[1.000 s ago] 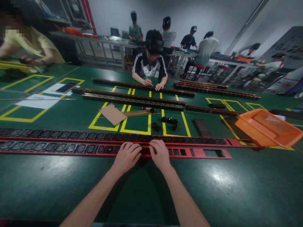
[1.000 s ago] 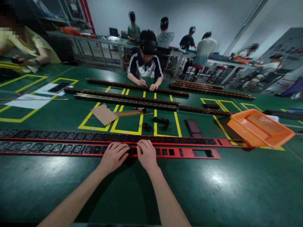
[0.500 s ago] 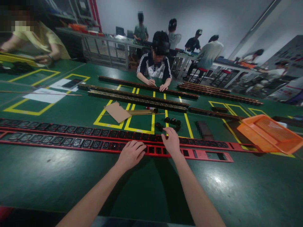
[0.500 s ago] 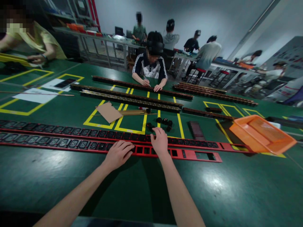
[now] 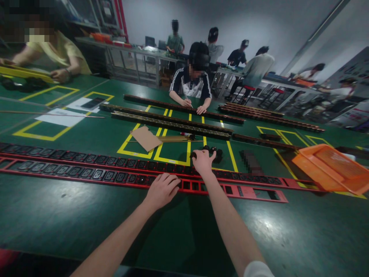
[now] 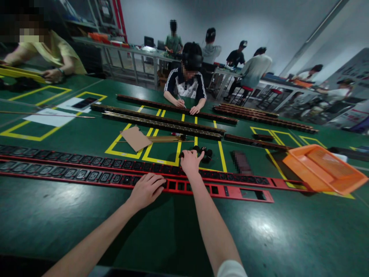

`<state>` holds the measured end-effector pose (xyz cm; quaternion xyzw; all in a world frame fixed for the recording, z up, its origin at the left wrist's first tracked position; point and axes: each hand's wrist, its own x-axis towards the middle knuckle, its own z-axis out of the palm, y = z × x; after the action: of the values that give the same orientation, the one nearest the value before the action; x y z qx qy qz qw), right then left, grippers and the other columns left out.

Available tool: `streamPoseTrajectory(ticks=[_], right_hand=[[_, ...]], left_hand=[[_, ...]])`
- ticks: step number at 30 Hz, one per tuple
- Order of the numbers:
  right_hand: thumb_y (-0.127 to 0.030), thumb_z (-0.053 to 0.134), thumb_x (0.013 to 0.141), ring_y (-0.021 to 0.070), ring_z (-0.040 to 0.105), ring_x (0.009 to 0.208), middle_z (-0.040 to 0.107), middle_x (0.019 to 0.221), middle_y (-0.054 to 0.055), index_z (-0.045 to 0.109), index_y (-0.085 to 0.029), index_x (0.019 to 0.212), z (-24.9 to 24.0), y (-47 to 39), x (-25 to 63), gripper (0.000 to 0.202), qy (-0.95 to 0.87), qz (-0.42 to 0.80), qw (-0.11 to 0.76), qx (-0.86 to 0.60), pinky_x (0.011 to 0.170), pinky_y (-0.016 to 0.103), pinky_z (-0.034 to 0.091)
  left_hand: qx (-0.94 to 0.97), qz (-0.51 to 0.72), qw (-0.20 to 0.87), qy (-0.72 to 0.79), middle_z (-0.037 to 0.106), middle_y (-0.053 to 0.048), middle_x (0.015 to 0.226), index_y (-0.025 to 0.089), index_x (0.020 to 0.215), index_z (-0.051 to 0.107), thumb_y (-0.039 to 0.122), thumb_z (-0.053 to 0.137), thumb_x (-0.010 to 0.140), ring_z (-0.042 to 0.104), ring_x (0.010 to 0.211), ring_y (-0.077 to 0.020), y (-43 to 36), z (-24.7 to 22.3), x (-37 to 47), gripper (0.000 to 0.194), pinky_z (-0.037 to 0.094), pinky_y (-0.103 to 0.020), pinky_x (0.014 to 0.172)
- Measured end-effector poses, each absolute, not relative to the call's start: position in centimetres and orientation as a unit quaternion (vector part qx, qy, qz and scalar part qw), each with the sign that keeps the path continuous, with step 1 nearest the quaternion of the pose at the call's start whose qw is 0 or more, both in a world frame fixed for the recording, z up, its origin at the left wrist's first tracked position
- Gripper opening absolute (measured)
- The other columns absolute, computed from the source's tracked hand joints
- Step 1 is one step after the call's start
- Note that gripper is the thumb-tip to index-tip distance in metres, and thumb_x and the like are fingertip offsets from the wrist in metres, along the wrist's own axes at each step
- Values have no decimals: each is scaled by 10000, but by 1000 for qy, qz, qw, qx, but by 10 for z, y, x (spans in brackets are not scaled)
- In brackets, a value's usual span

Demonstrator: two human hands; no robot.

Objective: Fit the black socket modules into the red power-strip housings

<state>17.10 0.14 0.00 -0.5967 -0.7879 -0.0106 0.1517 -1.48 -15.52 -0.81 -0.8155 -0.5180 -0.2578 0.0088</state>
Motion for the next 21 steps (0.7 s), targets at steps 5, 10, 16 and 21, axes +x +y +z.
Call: streamPoseTrajectory(ticks=[5,10,16,21], right_hand=[[-153,529,875,267,486,1161,695,1070,57,634,-254,1077,1,-4,174,249,-796,-19,211,-567,1112,658,-15],[-142,523,885,302,501,1141,618,1205,121,592,-223,1158,4,-5,175,293,-791,4,260,-554,996,538,348],[-119,398,912,250,597,1033,548,1280,140,520,-185,1270,0,-2,176,384,-793,87,294,-527,864,396,487],[-177,398,914,237,629,1015,559,1262,147,531,-171,1265,-1,-1,180,376,-781,168,364,-478,877,392,517]], left_hand=[[-815,-261,12,-517,674,-60,1118,238,1119,654,268,521,923,561,1012,-220,-155,-9,-15,239,471,-393,861],[-818,-256,14,-515,675,-61,1122,231,1122,649,256,517,922,557,1011,-225,-155,-8,-15,242,478,-398,851],[-818,-250,10,-519,675,-61,1133,224,1133,644,262,510,928,553,1014,-228,-156,-9,-16,248,479,-404,862],[-819,-251,10,-517,673,-64,1135,228,1141,643,269,509,930,555,1014,-225,-156,-10,-16,253,479,-401,868]])
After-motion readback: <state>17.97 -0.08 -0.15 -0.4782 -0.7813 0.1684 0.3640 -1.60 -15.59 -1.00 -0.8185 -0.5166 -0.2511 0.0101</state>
